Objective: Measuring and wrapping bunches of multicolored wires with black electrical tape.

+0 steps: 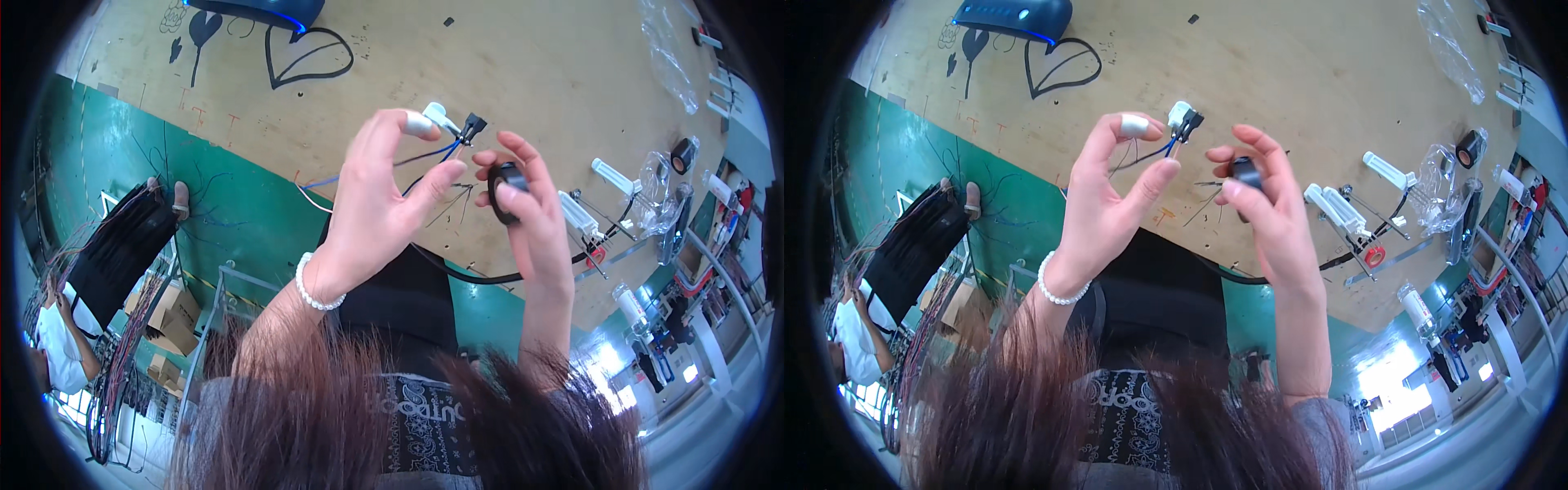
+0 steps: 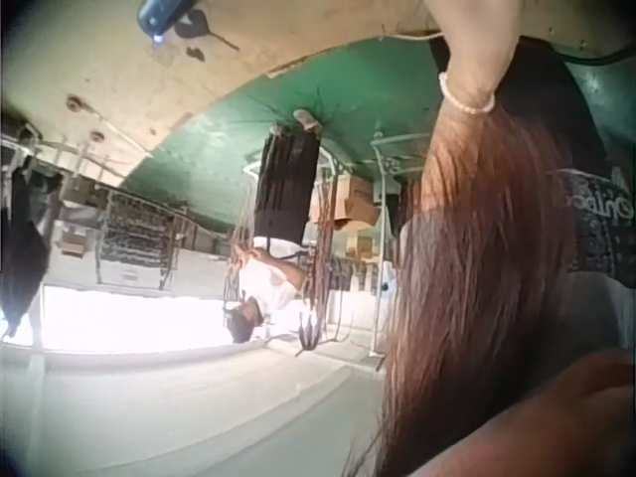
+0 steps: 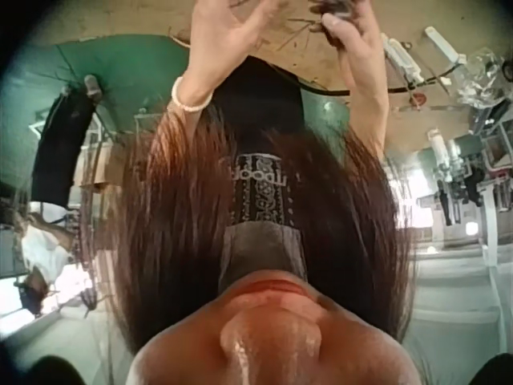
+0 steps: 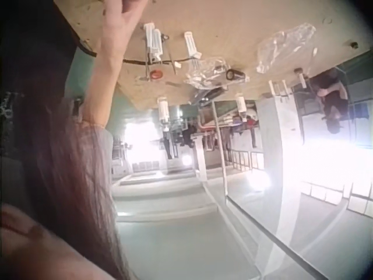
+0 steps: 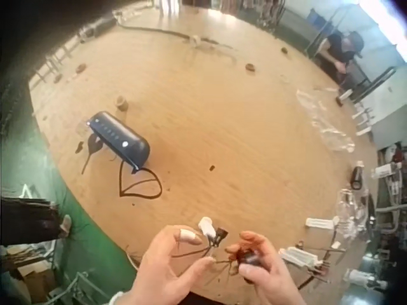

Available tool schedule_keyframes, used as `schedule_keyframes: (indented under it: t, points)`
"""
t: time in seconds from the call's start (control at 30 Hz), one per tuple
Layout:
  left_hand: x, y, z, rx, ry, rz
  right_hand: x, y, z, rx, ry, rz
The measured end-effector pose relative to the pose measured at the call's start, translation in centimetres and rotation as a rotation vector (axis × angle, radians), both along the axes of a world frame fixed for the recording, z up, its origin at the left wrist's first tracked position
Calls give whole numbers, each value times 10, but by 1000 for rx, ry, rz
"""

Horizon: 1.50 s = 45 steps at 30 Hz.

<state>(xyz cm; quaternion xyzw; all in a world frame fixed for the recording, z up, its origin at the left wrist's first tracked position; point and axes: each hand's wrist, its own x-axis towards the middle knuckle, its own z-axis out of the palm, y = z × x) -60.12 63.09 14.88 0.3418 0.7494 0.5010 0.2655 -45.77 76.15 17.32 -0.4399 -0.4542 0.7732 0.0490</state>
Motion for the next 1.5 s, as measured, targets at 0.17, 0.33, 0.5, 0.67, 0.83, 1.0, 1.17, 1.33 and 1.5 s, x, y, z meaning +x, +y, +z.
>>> schedule_keyframes:
  t: [0.17,0.33,0.5,0.67,0.83,1.0,1.17,1.33,1.5]
  points:
    - [12,4,3,31,-481,-35,4,-4,-6,35,124,102]
    - [24,6,8,65,-817,132,5,-4,0,-24,93,64]
    - [19,7,16,133,-1033,212,5,-4,1,18,86,68]
    - [16,1,22,-102,-683,70,9,-1,-6,-41,121,50]
    - [6,9,34,-179,-873,64,15,-1,-8,1,196,93]
    - [3,2,29,-305,-805,-24,11,1,-11,-78,180,115]
    - [7,3,30,-154,-710,158,7,5,-10,-97,118,171]
    - [8,-1,28,-114,-660,90,5,6,-8,-6,72,262]
    - [12,-5,22,-119,-517,43,8,9,-15,20,80,357]
